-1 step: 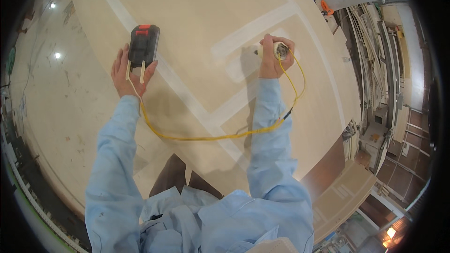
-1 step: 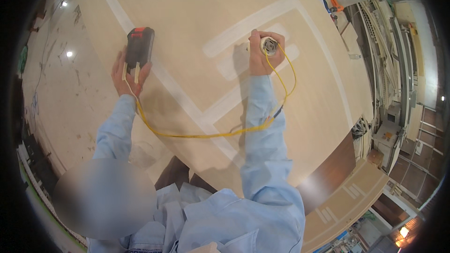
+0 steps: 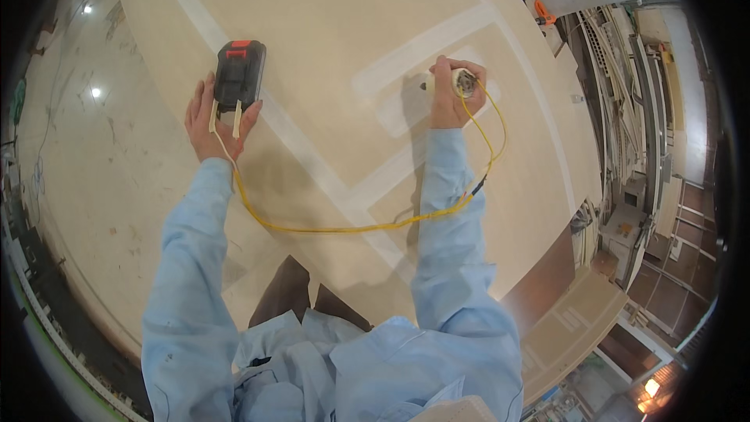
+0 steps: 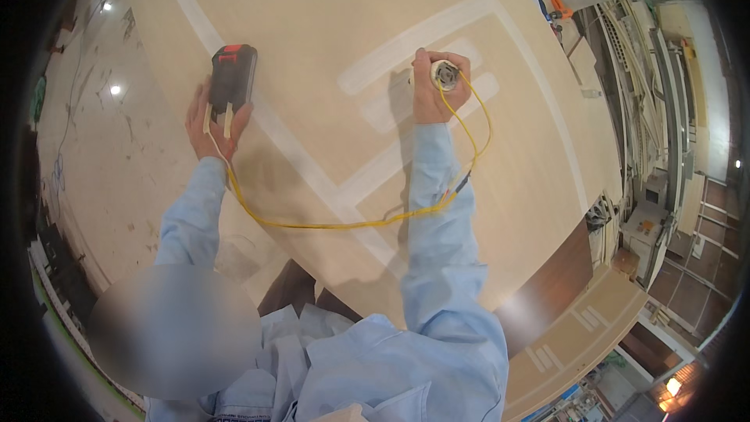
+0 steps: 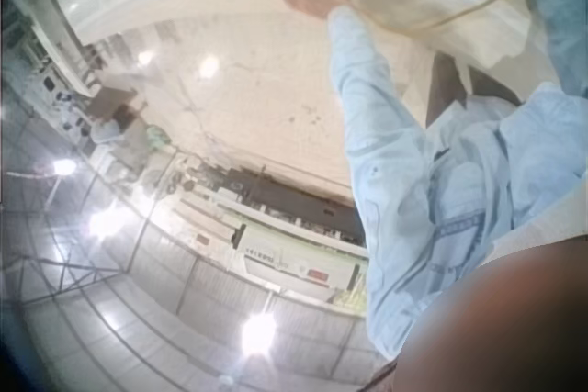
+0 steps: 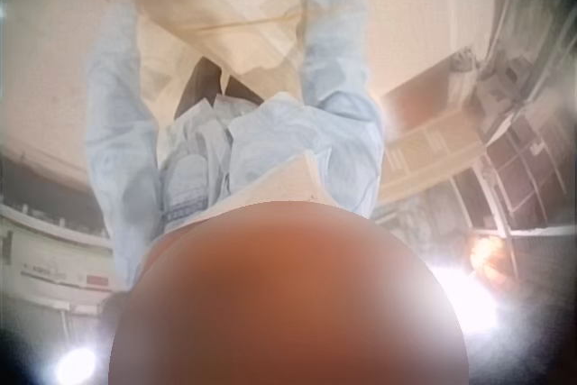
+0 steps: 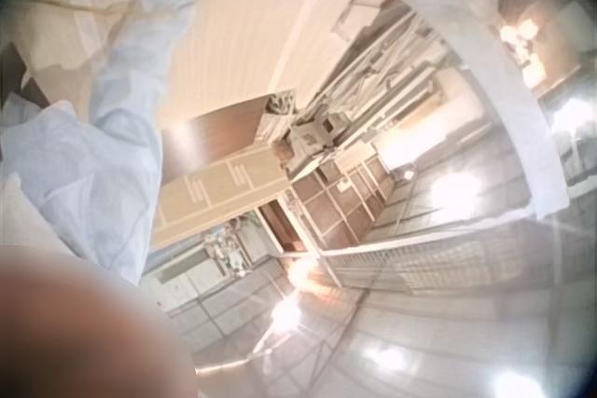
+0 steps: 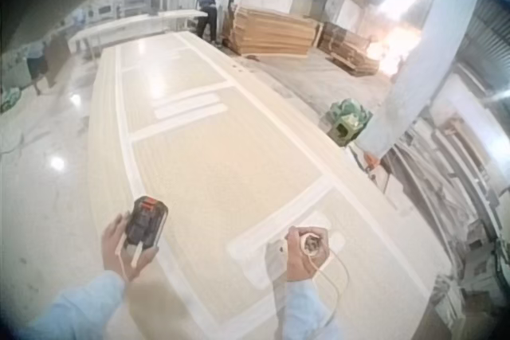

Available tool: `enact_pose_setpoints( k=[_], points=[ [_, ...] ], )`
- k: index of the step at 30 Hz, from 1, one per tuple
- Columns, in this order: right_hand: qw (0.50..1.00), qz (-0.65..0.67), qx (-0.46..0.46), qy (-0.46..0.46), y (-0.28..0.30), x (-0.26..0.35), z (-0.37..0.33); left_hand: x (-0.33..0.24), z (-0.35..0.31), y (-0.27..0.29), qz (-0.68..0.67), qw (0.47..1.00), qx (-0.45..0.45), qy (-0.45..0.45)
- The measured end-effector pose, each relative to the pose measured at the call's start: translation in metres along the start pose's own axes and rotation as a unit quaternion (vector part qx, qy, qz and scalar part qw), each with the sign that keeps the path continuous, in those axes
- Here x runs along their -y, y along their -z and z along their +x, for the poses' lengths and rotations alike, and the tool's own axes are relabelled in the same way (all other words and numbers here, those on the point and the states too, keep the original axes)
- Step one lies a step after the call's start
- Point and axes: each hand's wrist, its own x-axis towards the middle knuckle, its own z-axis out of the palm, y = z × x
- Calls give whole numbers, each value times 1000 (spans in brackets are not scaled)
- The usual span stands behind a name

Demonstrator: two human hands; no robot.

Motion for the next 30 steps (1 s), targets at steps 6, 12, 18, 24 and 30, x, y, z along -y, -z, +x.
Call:
enact_pose_setpoints(
  k=[6, 12, 18, 24, 30],
  points=[
    [1000, -8, -21, 5, 14, 18, -1, 14, 10, -5, 34, 999, 18, 25],
    [1000, -7, 13, -5, 32, 20, -21, 11, 5, -2, 47, 999, 2, -8],
    [998, -48, -5, -36, 24, 21, -26, 12, 9, -4, 59, 998, 5, -27],
    [999, 28, 14, 32, 14, 28, -17, 12, 5, -7, 41, 999, -11, 3],
    [998, 33, 10, -43, -11, 6, -20, 7, 6, -5, 1, 999, -5, 41]
  ],
)
